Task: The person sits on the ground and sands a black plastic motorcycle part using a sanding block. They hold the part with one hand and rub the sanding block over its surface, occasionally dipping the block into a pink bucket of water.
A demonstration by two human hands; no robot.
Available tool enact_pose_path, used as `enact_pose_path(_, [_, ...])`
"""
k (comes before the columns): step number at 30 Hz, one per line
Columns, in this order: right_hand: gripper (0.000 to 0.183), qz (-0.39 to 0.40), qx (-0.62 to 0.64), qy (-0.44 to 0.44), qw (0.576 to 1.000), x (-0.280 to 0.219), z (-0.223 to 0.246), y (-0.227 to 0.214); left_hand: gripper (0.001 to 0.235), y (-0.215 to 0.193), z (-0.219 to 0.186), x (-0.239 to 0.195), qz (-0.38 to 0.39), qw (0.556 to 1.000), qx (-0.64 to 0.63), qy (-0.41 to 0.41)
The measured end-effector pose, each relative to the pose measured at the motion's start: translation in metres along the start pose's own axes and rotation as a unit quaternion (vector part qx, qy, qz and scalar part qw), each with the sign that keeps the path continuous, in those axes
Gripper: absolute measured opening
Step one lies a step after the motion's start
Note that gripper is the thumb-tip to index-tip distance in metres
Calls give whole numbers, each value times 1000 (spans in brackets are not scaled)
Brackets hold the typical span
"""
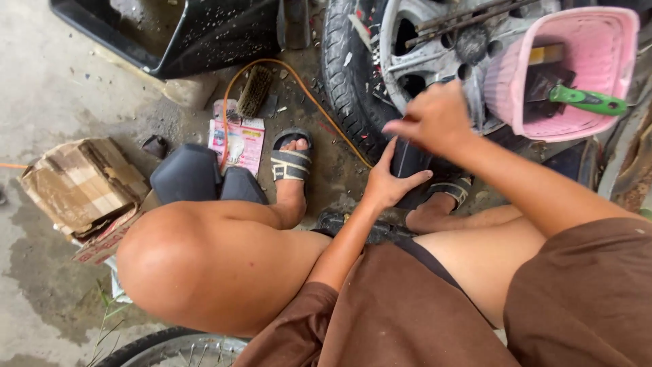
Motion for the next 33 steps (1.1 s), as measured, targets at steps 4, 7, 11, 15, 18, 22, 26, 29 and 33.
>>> enact_pose_path(4, [60, -11, -72, 89, 993, -25, -24, 11, 116, 8, 5, -6, 37, 999, -11, -2])
enact_pose_path(7, [70, -25, -44, -54, 997, -18, 22, -3, 107, 2, 5, 9, -14, 998, -3, 54])
enact_pose_path(11, [73, -29, -32, 37, 998, -15, -20, -3, 112, 1, 6, 3, -23, 1000, 1, 16])
enact_pose_path(15, [57, -88, -50, -90, 991, -33, 44, 2, 105, 6, 16, 10, -5, 997, -17, 81])
enact_pose_path(18, [82, -3, -20, 132, 991, -12, -57, -3, 110, 5, -4, -4, -13, 1000, 8, 10])
enact_pose_path(22, [71, 44, 36, 205, 977, -12, -66, 10, 110, 9, -6, -6, -4, 1000, 4, 18])
enact_pose_path(26, [72, 30, -57, 129, 990, -3, -76, 24, 112, 3, -5, -7, -15, 1000, -10, -1])
enact_pose_path(29, [73, 74, -50, 182, 979, -6, -81, 19, 109, 9, -7, -8, -5, 1000, -1, 24])
enact_pose_path(33, [79, 68, 35, 244, 967, -3, -103, 22, 112, 8, -9, -9, 7, 1000, -2, 5])
Point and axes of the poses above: each hand's wrist, its own x-axis towards the middle knuckle, its own y-axis out of the palm, z = x × y, the point moved 9 cm from there along x, towards the middle knuckle, and after that the axes turned 4 degrees about z, right-handed, at the moved point
